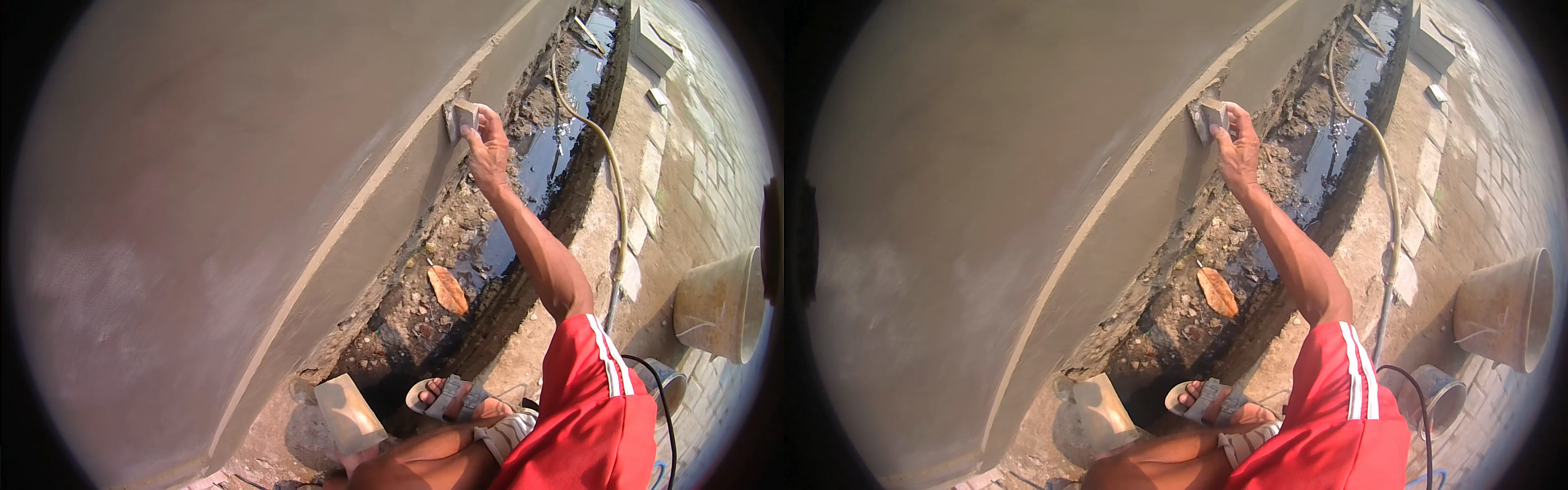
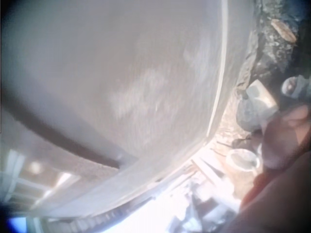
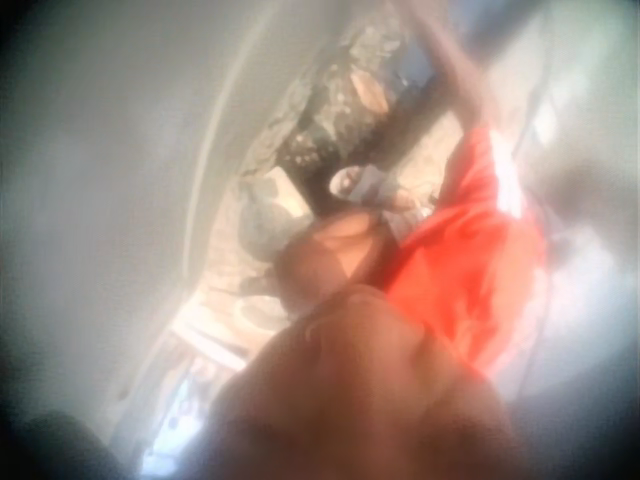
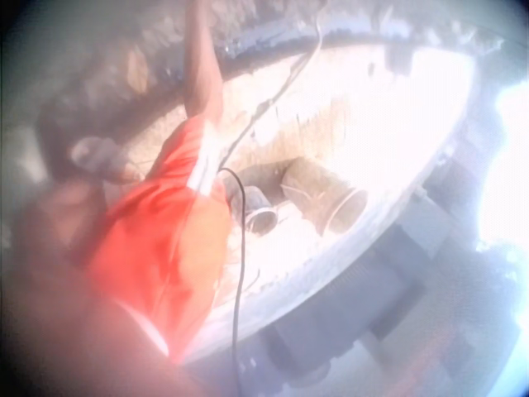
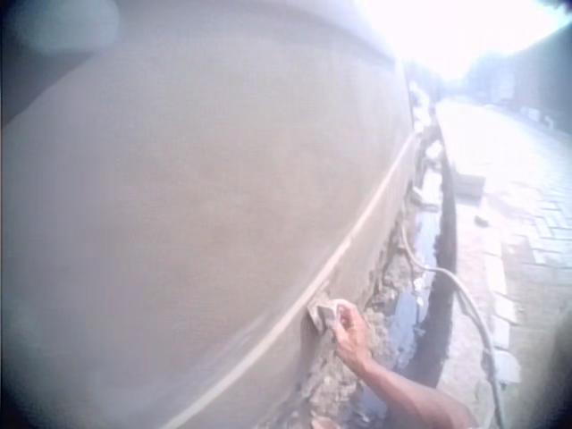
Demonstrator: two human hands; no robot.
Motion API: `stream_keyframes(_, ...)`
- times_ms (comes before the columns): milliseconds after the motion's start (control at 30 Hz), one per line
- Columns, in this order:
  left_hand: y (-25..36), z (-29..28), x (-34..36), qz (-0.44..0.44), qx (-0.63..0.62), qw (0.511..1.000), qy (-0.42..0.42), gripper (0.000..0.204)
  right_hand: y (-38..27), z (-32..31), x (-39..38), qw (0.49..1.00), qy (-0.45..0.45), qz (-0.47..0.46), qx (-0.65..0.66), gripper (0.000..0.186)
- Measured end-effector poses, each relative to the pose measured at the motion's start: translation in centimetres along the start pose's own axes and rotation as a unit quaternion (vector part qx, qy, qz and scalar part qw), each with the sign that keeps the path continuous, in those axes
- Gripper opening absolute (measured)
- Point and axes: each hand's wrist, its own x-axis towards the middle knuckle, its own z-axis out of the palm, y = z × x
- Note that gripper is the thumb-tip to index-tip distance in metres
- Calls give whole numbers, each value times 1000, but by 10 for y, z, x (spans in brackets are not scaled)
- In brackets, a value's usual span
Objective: The person uses a trowel and a wooden float to apply and smooth cement plaster on a vertical wall. They repeatedly scoop plaster from a bucket and spread it along the wall's edge, refining the surface with the float.
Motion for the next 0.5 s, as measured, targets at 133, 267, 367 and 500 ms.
stream_keyframes(133,0,6,4,-8,0,1000,-14,47,-3,-22,-27,997,-63,9,39,35)
stream_keyframes(267,-5,13,10,-29,3,999,-28,47,-10,-52,24,989,2,28,142,40)
stream_keyframes(367,-6,18,13,-41,2,998,-37,47,-13,-53,60,987,-17,31,155,42)
stream_keyframes(500,-9,26,20,-55,1,997,-51,46,-9,-31,54,993,-22,3,120,40)
